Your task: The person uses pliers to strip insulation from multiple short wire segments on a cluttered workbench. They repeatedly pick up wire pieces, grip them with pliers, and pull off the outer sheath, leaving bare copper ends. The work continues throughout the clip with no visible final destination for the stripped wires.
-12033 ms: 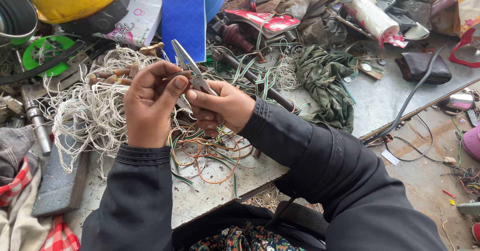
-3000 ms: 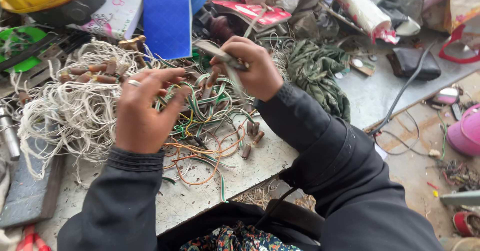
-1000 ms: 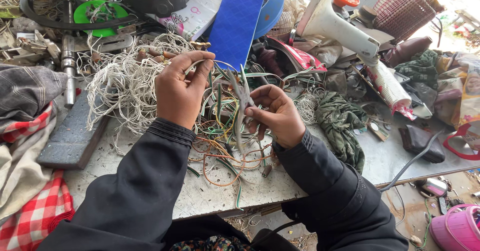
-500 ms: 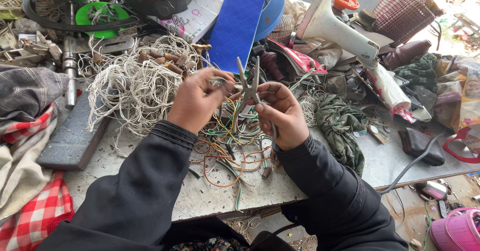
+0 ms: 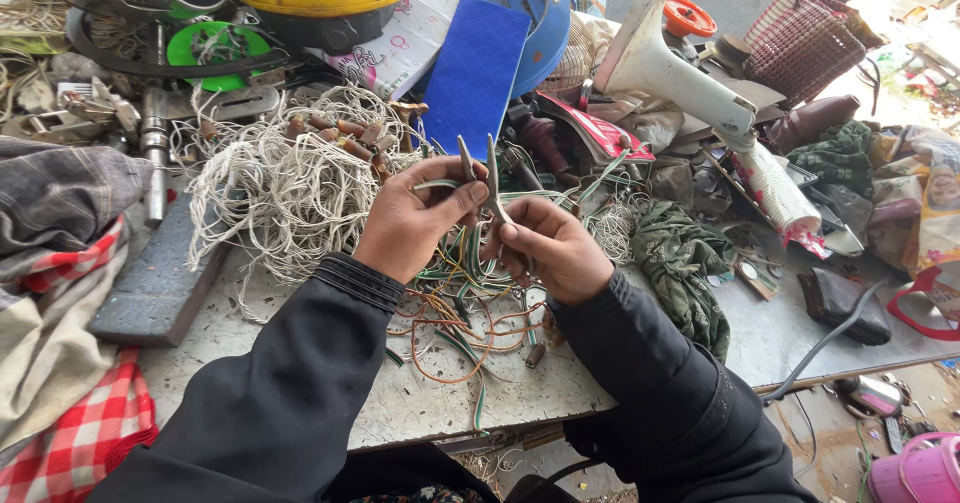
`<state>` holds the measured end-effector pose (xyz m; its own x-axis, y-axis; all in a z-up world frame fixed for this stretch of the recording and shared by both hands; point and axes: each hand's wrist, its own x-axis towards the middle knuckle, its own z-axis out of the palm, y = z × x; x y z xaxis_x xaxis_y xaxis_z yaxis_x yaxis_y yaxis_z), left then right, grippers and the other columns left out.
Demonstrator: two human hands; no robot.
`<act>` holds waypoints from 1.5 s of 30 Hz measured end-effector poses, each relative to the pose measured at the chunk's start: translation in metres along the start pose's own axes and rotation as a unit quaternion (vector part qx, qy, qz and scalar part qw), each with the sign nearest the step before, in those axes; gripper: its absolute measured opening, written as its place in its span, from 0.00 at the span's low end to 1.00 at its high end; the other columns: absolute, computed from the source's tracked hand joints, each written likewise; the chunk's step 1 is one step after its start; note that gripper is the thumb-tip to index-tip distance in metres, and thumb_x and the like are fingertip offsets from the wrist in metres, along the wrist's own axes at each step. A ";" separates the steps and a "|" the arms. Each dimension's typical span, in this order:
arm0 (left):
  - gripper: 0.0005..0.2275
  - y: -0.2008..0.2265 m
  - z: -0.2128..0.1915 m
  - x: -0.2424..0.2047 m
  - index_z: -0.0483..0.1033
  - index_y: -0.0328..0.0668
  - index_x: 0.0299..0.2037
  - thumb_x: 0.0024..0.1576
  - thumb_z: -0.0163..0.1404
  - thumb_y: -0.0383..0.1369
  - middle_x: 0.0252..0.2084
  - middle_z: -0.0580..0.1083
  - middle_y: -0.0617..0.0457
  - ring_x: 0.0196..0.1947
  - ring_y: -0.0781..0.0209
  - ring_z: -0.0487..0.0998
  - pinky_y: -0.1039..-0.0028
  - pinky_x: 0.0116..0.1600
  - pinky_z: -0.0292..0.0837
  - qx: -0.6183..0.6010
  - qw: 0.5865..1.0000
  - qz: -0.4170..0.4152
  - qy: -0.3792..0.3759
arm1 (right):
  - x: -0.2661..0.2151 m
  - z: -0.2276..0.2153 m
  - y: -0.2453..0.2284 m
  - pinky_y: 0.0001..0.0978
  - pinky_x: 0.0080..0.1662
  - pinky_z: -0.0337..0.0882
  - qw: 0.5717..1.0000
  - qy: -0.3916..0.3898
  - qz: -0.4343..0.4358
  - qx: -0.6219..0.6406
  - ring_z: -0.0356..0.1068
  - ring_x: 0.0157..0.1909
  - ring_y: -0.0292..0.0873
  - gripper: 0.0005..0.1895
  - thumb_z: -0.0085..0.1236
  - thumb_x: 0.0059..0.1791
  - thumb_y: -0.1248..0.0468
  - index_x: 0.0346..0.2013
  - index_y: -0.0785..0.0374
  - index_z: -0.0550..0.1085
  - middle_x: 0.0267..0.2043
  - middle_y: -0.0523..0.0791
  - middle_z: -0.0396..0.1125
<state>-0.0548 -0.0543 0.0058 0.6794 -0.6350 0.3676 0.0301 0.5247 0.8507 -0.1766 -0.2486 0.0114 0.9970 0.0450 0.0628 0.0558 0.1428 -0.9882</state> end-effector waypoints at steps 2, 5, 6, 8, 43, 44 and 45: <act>0.11 0.005 -0.005 0.001 0.78 0.32 0.52 0.61 0.57 0.28 0.42 0.81 0.53 0.38 0.71 0.80 0.79 0.45 0.79 -0.009 1.000 0.003 -0.002 | -0.003 -0.002 0.004 0.29 0.39 0.71 0.999 -0.028 -0.013 -0.030 0.70 0.38 0.36 0.15 0.54 0.59 0.62 0.53 0.72 0.71 0.45 0.48 0.71; 0.12 0.014 -0.009 0.001 0.79 0.32 0.52 0.60 0.57 0.29 0.41 0.81 0.52 0.37 0.71 0.80 0.79 0.46 0.80 -0.019 1.000 0.001 0.000 | -0.004 -0.002 0.007 0.36 0.54 0.71 0.993 -0.068 -0.081 -0.048 0.69 0.53 0.38 0.13 0.55 0.58 0.60 0.47 0.70 0.73 0.57 0.46 0.66; 0.12 0.015 -0.009 0.001 0.79 0.31 0.52 0.60 0.57 0.29 0.41 0.81 0.52 0.37 0.71 0.80 0.79 0.46 0.80 -0.023 1.000 0.000 0.000 | -0.005 -0.001 0.007 0.38 0.60 0.70 0.989 -0.080 -0.111 -0.051 0.68 0.58 0.38 0.12 0.55 0.58 0.60 0.44 0.68 0.74 0.63 0.46 0.65; 0.13 0.017 -0.007 0.002 0.79 0.31 0.52 0.60 0.57 0.29 0.41 0.81 0.51 0.36 0.70 0.80 0.77 0.45 0.81 -0.054 0.998 0.002 -0.012 | -0.007 0.002 0.005 0.40 0.63 0.64 0.996 -0.055 -0.066 0.018 0.63 0.59 0.39 0.18 0.55 0.57 0.57 0.58 0.63 0.74 0.59 0.48 0.62; 0.14 0.022 -0.011 0.003 0.74 0.34 0.62 0.69 0.45 0.30 0.51 0.80 0.49 0.48 0.68 0.81 0.78 0.55 0.79 0.132 0.971 0.179 0.082 | -0.006 0.027 -0.016 0.51 0.62 0.58 0.732 0.093 -0.146 -0.659 0.58 0.62 0.58 0.18 0.70 0.41 0.49 0.38 0.56 0.83 0.58 0.54 0.60; 0.14 0.023 -0.008 0.001 0.74 0.34 0.62 0.69 0.45 0.30 0.50 0.80 0.49 0.47 0.69 0.81 0.78 0.54 0.79 0.154 0.970 0.178 0.068 | -0.007 0.027 -0.016 0.51 0.62 0.58 0.731 0.097 -0.148 -0.659 0.59 0.62 0.58 0.18 0.70 0.41 0.49 0.38 0.56 0.83 0.58 0.54 0.61; 0.14 0.025 -0.004 -0.002 0.74 0.35 0.62 0.69 0.45 0.30 0.50 0.80 0.50 0.47 0.69 0.81 0.78 0.53 0.79 0.176 0.967 0.176 0.053 | -0.007 0.027 -0.017 0.52 0.62 0.59 0.730 0.101 -0.149 -0.659 0.59 0.62 0.57 0.18 0.70 0.41 0.50 0.39 0.56 0.83 0.58 0.53 0.61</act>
<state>-0.0519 -0.0377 0.0247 0.6744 -0.3802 0.6330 -0.4550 0.4611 0.7618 -0.1864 -0.2251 0.0314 0.9099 0.0406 0.4128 0.1426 -0.9651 -0.2196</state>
